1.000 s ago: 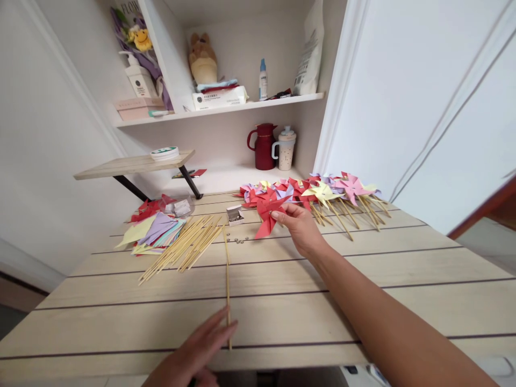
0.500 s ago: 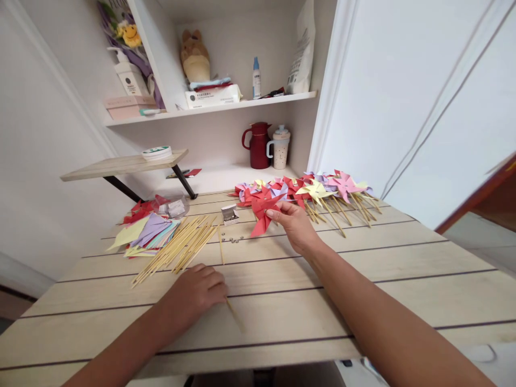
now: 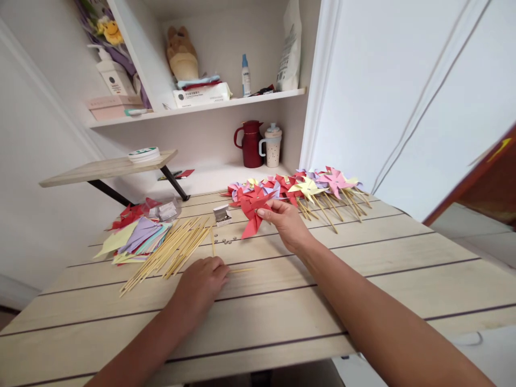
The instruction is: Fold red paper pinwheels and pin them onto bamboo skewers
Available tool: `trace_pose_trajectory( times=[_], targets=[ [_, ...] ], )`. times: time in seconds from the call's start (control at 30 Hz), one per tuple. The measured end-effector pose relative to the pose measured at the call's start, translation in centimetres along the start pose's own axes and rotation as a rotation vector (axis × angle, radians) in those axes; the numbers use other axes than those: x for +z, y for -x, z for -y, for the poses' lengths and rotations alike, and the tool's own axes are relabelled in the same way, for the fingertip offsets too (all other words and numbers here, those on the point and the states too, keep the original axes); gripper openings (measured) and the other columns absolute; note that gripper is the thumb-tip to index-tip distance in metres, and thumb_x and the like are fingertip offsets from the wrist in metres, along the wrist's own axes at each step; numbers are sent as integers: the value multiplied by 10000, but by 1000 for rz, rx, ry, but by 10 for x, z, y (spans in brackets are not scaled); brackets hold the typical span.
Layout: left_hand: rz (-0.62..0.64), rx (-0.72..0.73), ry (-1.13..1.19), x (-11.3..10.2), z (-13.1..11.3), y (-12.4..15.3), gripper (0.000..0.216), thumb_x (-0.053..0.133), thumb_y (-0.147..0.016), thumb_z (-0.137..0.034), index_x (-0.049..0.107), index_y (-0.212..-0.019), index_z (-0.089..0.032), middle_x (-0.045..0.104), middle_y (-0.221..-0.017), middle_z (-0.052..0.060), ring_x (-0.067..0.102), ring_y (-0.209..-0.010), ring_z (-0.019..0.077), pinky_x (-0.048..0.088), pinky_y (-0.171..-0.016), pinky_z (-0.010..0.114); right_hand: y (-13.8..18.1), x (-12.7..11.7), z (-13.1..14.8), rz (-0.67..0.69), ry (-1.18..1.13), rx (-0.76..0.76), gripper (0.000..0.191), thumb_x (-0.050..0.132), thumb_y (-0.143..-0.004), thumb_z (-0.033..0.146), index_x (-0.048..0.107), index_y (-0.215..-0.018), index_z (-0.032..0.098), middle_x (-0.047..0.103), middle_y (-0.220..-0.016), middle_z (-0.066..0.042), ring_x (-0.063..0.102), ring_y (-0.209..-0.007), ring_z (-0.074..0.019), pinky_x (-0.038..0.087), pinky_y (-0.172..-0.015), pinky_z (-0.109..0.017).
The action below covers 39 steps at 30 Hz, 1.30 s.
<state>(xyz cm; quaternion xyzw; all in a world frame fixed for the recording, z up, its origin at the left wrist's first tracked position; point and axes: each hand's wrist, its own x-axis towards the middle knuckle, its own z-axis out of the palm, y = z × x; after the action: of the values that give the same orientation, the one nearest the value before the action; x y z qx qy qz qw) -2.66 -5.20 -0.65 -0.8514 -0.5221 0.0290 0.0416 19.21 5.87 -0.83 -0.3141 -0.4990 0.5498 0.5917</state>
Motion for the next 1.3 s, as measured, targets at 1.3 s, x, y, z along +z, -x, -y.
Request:
trace_pose_trajectory(
  times=[1.3],
  targets=[
    [-261, -357, 475, 21, -9, -40, 241, 476, -967, -243, 701, -885, -216, 726, -878, 36, 664, -786, 190, 409, -675, 273, 24, 39, -16, -85, -641, 422, 173, 849, -735, 265, 700, -808, 219, 762, -833, -4, 689, -789, -171, 558, -749, -331]
  ],
)
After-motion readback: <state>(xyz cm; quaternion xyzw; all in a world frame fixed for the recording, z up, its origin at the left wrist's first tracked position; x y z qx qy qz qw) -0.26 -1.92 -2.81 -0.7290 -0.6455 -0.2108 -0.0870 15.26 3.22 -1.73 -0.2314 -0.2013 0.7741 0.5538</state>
